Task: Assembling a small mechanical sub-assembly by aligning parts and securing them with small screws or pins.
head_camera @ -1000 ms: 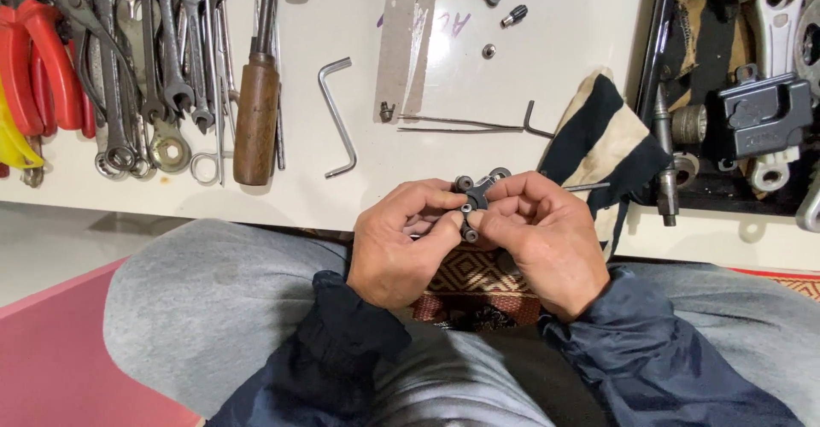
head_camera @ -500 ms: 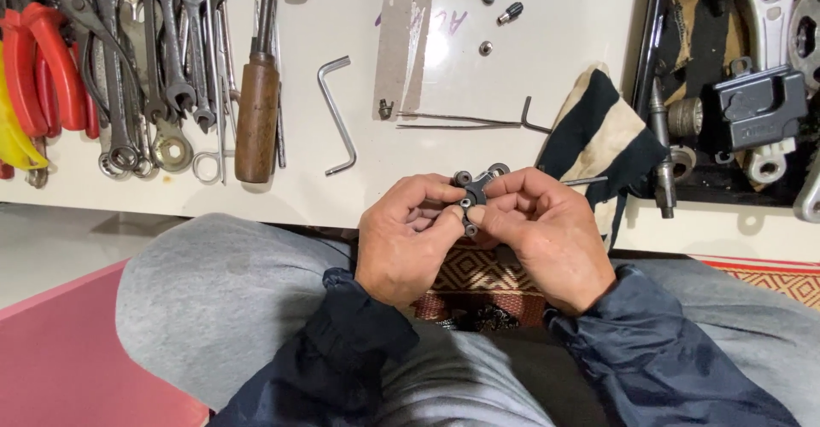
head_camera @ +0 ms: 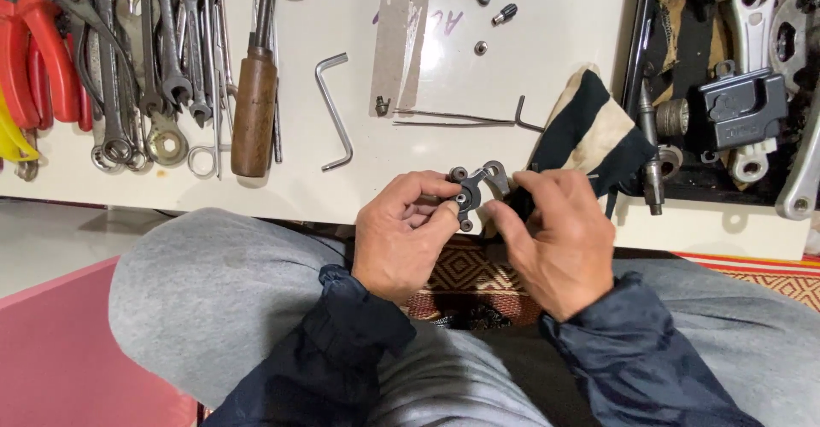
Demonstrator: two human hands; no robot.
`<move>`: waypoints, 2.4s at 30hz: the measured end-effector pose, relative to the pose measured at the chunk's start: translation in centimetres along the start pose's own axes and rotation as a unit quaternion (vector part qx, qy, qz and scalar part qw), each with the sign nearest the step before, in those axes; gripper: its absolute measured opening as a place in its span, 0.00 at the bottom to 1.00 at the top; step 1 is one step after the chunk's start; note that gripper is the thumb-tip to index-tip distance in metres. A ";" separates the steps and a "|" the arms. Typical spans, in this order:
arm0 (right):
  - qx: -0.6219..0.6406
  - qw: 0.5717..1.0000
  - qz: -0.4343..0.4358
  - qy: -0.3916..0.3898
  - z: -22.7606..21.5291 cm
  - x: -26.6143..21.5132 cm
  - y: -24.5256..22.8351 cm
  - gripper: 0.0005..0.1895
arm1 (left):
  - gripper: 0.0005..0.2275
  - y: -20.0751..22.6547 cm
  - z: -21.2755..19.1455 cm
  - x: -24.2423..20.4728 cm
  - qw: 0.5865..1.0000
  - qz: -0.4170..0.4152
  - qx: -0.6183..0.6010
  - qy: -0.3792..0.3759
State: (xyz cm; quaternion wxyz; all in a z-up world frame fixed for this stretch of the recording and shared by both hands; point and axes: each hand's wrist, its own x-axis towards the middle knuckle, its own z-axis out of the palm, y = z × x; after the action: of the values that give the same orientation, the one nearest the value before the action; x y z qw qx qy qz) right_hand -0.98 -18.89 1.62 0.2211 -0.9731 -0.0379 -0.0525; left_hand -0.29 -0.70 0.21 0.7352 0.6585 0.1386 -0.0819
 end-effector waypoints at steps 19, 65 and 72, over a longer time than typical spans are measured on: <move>0.575 0.724 0.360 -0.128 -2.1 0.7 -0.1 0.12 | 0.08 -0.3 -0.3 0.1 0.999 -0.016 -0.026 -0.007; 0.296 0.952 0.074 0.028 -0.5 -0.8 -4.2 0.12 | 0.06 -0.3 -0.5 0.1 1.000 -0.009 -0.024 0.000; 0.304 0.951 0.058 0.025 -0.6 -0.6 -4.5 0.09 | 0.06 -0.2 -0.5 0.1 1.000 -0.004 -0.030 0.000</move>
State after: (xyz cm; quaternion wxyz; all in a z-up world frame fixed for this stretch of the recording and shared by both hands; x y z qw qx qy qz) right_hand -2.02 -15.13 4.00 0.5097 -0.8589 0.0098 -0.0494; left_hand -0.29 -0.26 -0.09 0.7543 0.6354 0.1442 -0.0806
